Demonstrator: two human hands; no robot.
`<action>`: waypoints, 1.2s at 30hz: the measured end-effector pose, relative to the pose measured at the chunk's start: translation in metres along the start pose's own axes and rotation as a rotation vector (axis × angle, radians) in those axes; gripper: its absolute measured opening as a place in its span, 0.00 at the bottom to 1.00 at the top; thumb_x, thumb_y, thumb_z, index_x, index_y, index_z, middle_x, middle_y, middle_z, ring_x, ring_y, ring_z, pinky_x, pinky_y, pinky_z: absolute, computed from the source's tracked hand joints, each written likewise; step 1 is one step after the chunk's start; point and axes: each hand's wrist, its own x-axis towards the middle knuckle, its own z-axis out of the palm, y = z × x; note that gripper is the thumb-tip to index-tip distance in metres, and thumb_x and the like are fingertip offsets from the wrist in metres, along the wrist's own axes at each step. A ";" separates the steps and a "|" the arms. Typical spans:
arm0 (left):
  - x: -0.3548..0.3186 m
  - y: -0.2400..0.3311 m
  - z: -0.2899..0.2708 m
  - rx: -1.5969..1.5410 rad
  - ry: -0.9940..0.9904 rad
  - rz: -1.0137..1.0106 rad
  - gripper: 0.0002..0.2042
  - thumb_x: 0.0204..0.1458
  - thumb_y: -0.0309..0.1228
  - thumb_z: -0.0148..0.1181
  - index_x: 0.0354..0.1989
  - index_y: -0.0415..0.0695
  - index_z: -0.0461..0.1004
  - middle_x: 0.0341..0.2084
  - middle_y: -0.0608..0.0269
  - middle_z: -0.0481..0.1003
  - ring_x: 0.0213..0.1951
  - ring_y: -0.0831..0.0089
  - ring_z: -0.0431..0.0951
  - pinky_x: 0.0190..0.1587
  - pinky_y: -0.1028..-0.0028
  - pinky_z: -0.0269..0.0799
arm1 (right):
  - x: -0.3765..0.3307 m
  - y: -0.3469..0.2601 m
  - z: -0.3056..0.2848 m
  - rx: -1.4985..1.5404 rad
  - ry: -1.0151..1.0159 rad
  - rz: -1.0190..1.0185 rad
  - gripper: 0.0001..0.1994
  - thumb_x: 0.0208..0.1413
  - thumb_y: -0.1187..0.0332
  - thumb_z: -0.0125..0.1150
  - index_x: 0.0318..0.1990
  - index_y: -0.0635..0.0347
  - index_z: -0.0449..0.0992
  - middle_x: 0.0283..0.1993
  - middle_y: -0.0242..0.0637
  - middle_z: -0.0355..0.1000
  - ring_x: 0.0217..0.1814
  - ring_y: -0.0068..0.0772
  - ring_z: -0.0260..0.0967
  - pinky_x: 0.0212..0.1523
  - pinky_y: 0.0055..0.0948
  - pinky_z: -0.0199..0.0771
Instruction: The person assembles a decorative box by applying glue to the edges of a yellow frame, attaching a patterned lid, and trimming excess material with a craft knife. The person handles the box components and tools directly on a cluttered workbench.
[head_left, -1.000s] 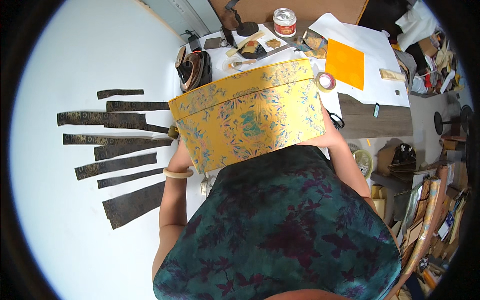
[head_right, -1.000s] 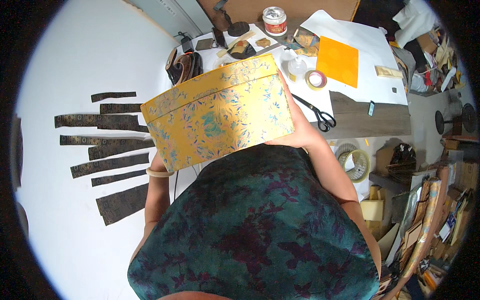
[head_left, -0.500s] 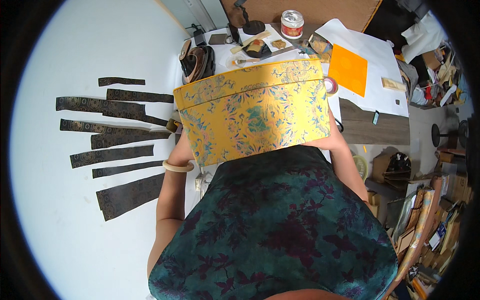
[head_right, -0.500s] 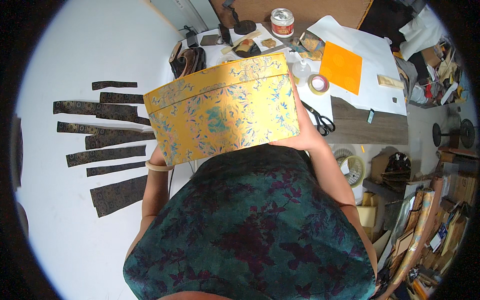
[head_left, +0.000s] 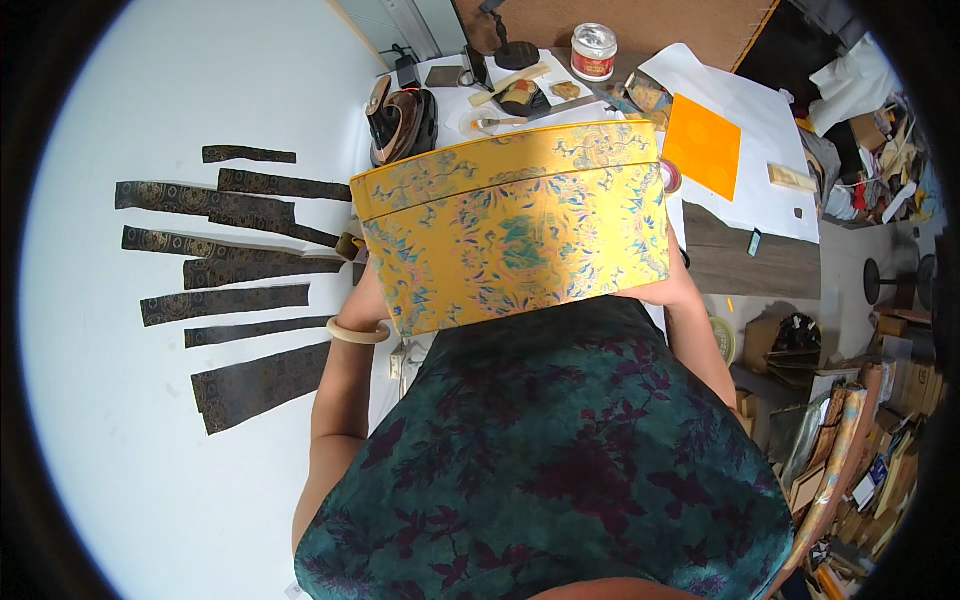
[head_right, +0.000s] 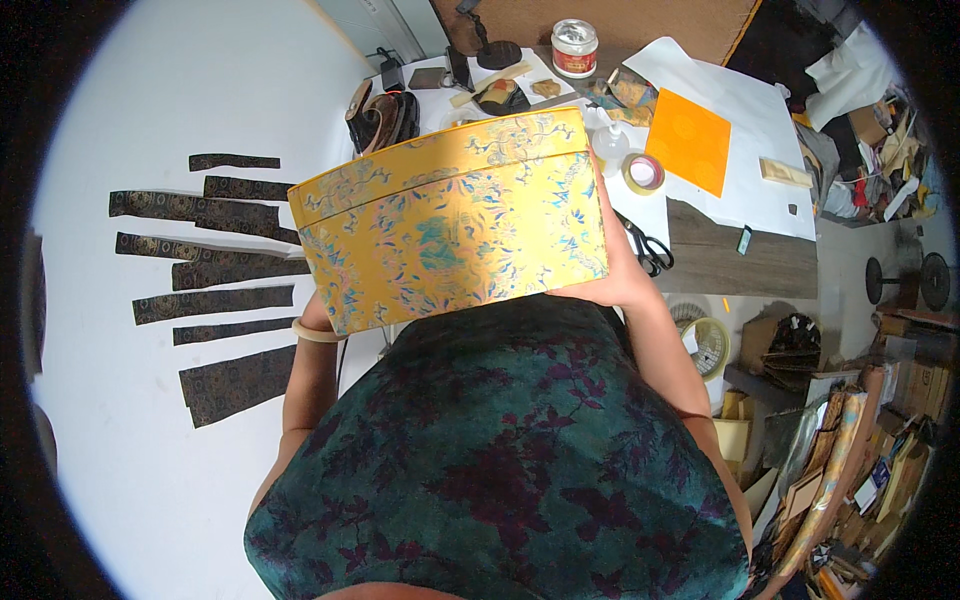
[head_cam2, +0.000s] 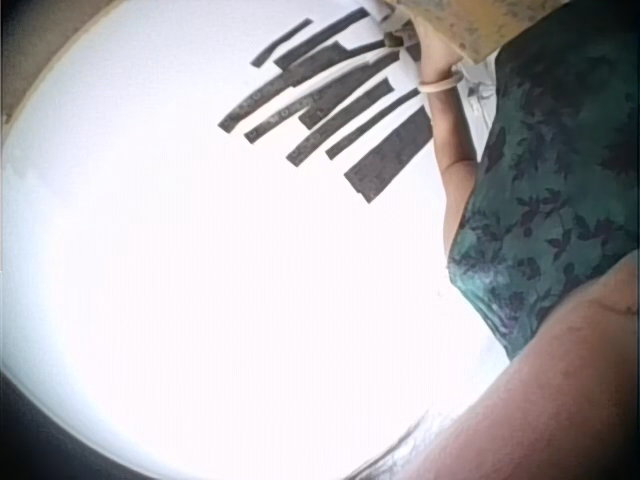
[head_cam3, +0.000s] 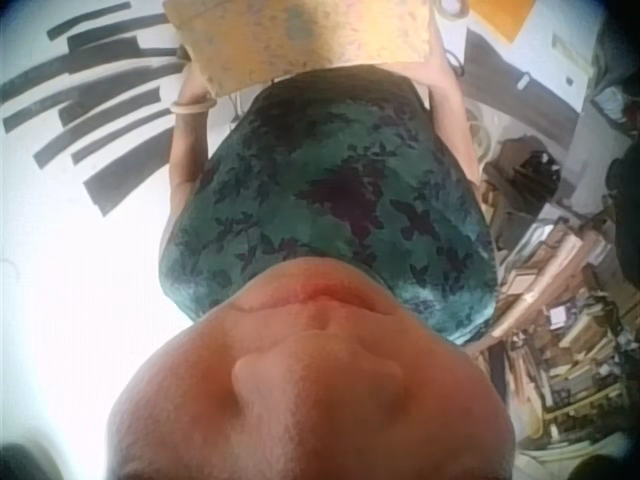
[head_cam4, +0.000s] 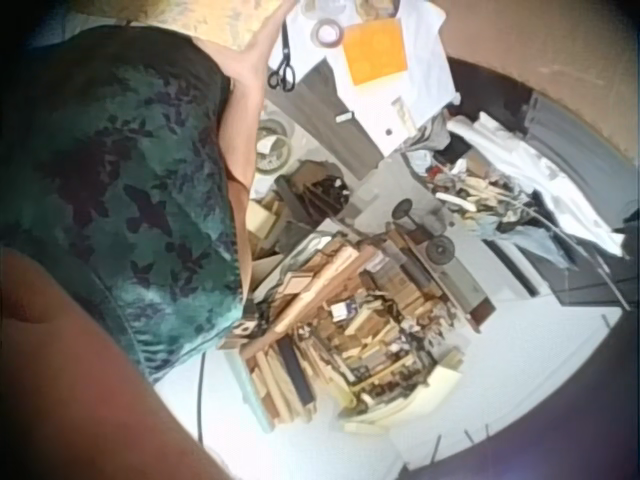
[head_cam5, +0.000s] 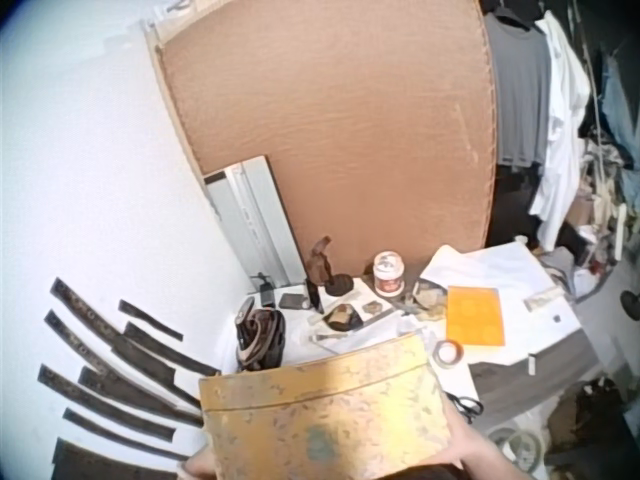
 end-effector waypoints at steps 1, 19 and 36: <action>0.001 0.000 0.000 -0.004 0.005 0.001 0.61 0.36 0.36 0.84 0.75 0.37 0.42 0.68 0.47 0.60 0.66 0.60 0.66 0.66 0.60 0.64 | -0.001 0.003 -0.002 -0.004 0.008 0.021 0.73 0.34 0.62 0.87 0.80 0.62 0.30 0.80 0.45 0.47 0.80 0.39 0.51 0.75 0.41 0.55; 0.023 0.017 0.002 -0.130 0.065 -0.062 0.67 0.37 0.37 0.83 0.76 0.37 0.31 0.70 0.45 0.55 0.69 0.59 0.62 0.69 0.60 0.61 | -0.011 0.015 -0.012 0.031 0.102 0.162 0.64 0.28 0.60 0.90 0.74 0.64 0.52 0.71 0.43 0.66 0.72 0.38 0.65 0.70 0.42 0.65; 0.041 0.060 0.030 0.267 0.166 -0.055 0.64 0.22 0.43 0.83 0.77 0.46 0.54 0.65 0.43 0.59 0.66 0.45 0.60 0.69 0.52 0.52 | 0.041 -0.046 0.022 -0.746 -0.257 -0.262 0.78 0.31 0.40 0.83 0.79 0.64 0.26 0.82 0.62 0.31 0.85 0.61 0.28 0.81 0.58 0.31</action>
